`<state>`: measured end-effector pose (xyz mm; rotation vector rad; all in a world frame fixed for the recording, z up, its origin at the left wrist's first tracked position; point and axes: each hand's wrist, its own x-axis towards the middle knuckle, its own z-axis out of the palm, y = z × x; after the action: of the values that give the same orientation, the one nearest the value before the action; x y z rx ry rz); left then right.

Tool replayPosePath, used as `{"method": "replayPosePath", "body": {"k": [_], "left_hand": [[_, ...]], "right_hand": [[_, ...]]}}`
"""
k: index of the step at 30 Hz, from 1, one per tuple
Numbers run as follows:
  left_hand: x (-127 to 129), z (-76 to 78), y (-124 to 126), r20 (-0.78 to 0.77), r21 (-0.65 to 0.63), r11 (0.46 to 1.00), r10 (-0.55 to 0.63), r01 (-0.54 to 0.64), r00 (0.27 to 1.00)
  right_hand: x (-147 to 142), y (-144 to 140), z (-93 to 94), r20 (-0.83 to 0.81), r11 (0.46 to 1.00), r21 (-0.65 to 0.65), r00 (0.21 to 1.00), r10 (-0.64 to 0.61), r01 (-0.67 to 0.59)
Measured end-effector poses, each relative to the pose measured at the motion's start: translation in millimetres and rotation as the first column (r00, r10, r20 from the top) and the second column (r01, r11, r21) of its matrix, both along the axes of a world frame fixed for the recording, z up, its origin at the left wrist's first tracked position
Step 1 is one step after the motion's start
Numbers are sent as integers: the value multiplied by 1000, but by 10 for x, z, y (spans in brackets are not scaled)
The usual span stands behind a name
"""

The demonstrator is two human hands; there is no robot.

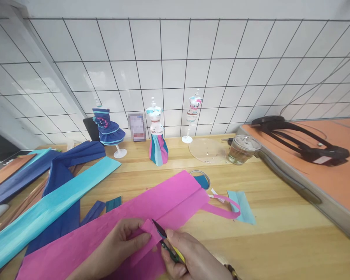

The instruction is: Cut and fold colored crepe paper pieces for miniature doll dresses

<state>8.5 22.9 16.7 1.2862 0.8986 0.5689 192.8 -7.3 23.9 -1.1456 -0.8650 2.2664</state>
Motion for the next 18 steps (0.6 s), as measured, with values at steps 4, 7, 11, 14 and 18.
{"method": "replayPosePath", "body": {"k": [4, 7, 11, 14, 18], "left_hand": [[13, -44, -17, -53, 18, 1000, 0, 1, 999], [17, -45, -24, -49, 18, 1000, -2, 3, 999], [11, 0, -20, -17, 2, 1000, -22, 22, 1000], [11, 5, -23, -62, 11, 1000, -14, 15, 998], [37, -59, -12, -166, 72, 997, 14, -2, 986]], "right_hand": [[19, 2, -32, 0, 1000, 19, 1000, 21, -21], [25, 3, -41, 8, 1000, 19, 1000, 11, -11], [7, 9, -10, 11, 999, -22, 1000, -27, 27], [2, 18, 4, 19, 997, -44, 998, -55, 56], [47, 47, -42, -6, 997, -45, 998, -57, 57]]}}
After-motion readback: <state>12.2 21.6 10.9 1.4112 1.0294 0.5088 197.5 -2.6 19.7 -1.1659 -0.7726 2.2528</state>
